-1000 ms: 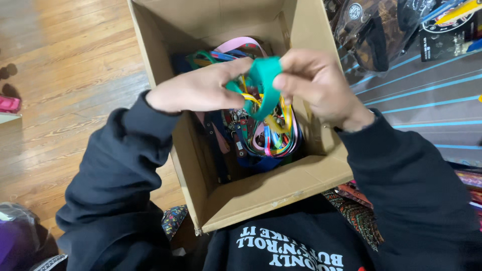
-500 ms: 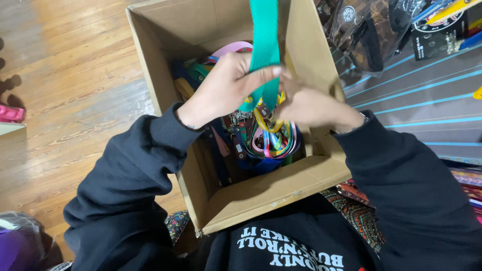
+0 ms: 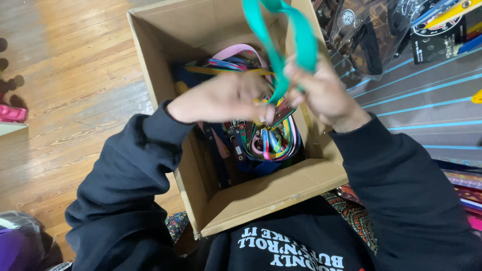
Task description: The person picks up several leashes and collars from a cardboard box one at a time and hangs them onto metal hooks on a retail wall display.
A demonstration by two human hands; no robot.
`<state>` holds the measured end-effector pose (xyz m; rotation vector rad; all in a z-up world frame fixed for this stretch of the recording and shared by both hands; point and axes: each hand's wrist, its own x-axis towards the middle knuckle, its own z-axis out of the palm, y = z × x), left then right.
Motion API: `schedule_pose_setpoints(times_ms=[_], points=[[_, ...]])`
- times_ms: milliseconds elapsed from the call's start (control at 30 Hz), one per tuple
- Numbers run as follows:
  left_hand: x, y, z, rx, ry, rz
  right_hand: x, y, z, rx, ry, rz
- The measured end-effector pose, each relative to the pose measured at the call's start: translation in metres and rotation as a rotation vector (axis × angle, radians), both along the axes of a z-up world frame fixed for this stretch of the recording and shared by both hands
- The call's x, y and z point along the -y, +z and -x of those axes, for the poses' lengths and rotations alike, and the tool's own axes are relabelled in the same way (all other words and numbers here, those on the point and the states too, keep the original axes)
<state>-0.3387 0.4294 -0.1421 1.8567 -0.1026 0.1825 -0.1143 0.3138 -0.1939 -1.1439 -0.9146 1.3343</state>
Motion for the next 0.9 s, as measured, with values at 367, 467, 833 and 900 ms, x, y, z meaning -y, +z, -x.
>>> schedule_pose_setpoints(times_ms=[367,467,833,900], points=[[-0.001,-0.007,0.001,-0.191,0.308,0.199,-0.002,0.017,0.020,0.310,0.060,0.054],[0.004,0.006,-0.004,-0.129,0.398,0.618,0.000,0.013,0.026,0.601,0.385,0.201],[-0.004,-0.042,-0.012,0.109,0.360,0.407,0.006,0.007,0.014,0.088,0.186,0.025],[-0.001,-0.051,-0.011,0.067,0.175,0.204,0.004,0.007,0.011,-0.038,0.103,-0.128]])
